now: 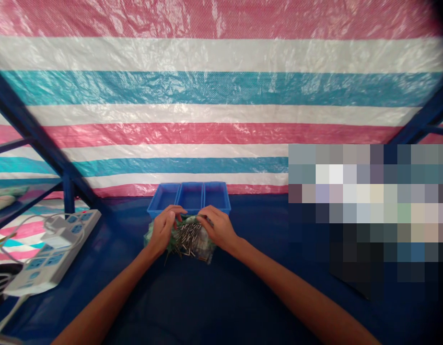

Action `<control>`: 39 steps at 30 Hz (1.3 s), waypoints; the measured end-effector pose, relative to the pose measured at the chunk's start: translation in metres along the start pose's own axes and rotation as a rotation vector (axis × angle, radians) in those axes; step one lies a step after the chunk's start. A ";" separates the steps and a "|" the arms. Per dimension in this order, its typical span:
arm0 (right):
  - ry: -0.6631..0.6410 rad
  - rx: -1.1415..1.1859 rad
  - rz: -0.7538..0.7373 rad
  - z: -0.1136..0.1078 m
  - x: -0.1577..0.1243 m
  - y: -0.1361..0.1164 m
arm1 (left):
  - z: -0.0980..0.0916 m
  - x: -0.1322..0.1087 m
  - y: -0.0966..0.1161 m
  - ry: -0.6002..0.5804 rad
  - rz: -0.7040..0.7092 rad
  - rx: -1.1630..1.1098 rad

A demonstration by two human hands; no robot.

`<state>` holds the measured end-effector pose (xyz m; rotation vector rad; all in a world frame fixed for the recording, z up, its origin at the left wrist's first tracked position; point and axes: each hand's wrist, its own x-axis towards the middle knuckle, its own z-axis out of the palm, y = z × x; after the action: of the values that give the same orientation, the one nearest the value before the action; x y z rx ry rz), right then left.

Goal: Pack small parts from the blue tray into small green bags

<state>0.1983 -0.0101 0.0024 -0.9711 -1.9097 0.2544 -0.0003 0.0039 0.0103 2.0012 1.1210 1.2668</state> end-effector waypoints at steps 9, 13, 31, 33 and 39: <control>0.030 0.045 0.103 0.000 0.005 0.000 | 0.004 -0.002 -0.007 0.044 0.137 0.302; 0.022 0.120 0.108 0.000 0.004 0.000 | 0.005 -0.004 -0.008 0.090 0.101 0.273; 0.129 0.088 -0.095 0.004 0.000 0.011 | -0.001 -0.008 0.001 -0.009 0.300 0.121; 0.135 0.116 -0.068 0.004 0.000 0.008 | 0.000 -0.008 0.000 0.035 0.320 0.195; 0.146 0.094 -0.096 0.002 0.002 0.000 | 0.001 -0.004 0.002 0.167 0.401 0.308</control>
<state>0.1963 -0.0085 0.0024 -0.8112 -1.7890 0.2088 0.0005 -0.0003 0.0096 2.4808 1.0775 1.5596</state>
